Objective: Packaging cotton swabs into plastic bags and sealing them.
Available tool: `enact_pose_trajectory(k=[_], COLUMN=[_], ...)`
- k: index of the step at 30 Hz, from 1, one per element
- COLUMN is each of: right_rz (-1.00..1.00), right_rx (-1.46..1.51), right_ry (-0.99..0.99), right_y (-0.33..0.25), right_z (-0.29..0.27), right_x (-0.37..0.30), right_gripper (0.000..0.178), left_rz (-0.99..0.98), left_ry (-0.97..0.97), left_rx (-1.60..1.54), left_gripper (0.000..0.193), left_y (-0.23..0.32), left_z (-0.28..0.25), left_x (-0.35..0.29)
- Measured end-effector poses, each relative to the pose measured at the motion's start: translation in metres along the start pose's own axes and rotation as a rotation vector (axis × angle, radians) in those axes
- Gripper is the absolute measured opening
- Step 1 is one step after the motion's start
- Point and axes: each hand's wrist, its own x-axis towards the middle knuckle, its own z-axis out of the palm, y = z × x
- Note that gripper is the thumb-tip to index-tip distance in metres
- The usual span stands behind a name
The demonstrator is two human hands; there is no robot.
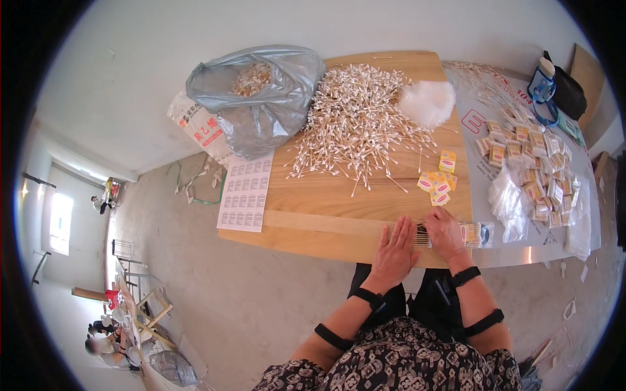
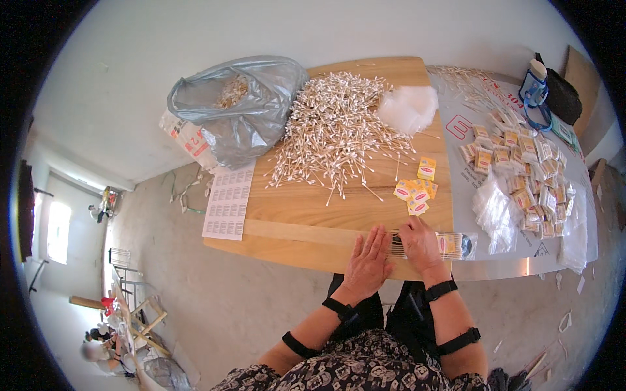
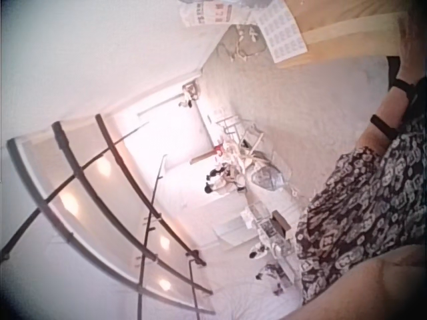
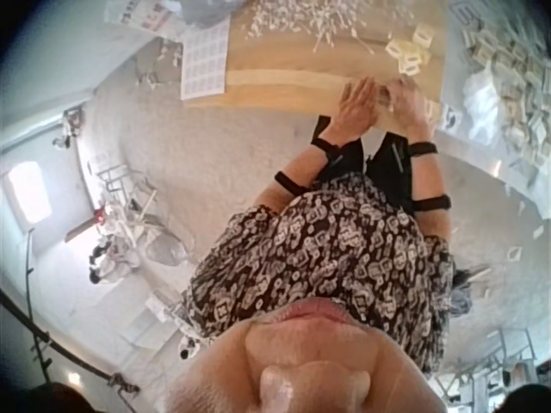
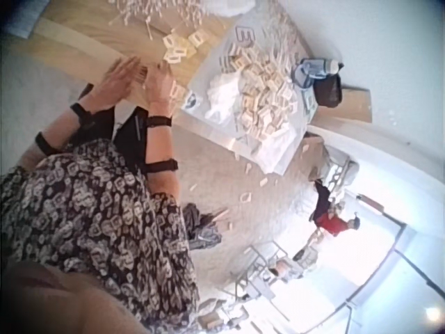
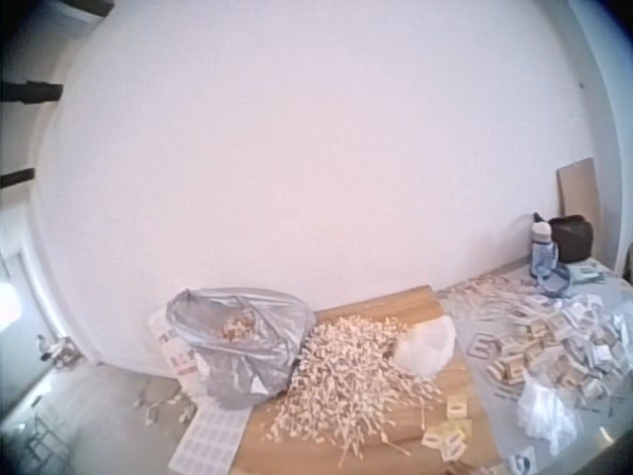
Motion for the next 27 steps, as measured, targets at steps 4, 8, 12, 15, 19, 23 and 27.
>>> enact_pose_trajectory(k=[4,8,12,15,19,23,27], right_rz=[0.031,0.013,-0.055,-0.045,0.107,0.402,0.547], right_rx=[-0.046,-0.044,-0.038,-0.034,0.069,0.560,0.975], right_ry=[0.064,0.055,-0.021,-0.039,0.185,0.416,0.558], right_y=[-0.003,0.002,0.004,-0.002,-0.014,-0.007,-0.024], right_z=[0.003,0.004,-0.001,-0.010,-0.005,0.021,0.040], right_x=[0.004,0.004,0.000,-0.005,-0.012,-0.024,-0.015], right_gripper=[0.007,0.007,0.007,0.005,0.014,0.032,0.038], left_rz=[-0.004,0.002,-0.014,0.008,-0.051,-0.180,-0.242], left_ry=[-0.001,0.023,0.055,0.042,-0.089,0.405,0.405], left_rx=[-0.005,-0.004,-0.040,-0.012,-0.061,-0.623,-1.009], left_gripper=[0.073,0.075,0.076,0.076,0.070,0.054,0.053], left_y=[0.000,0.001,0.003,0.005,-0.004,-0.014,-0.017], left_z=[0.000,0.001,0.002,0.005,0.021,0.028,0.031], left_x=[0.001,0.000,-0.001,0.002,0.009,0.023,0.041])
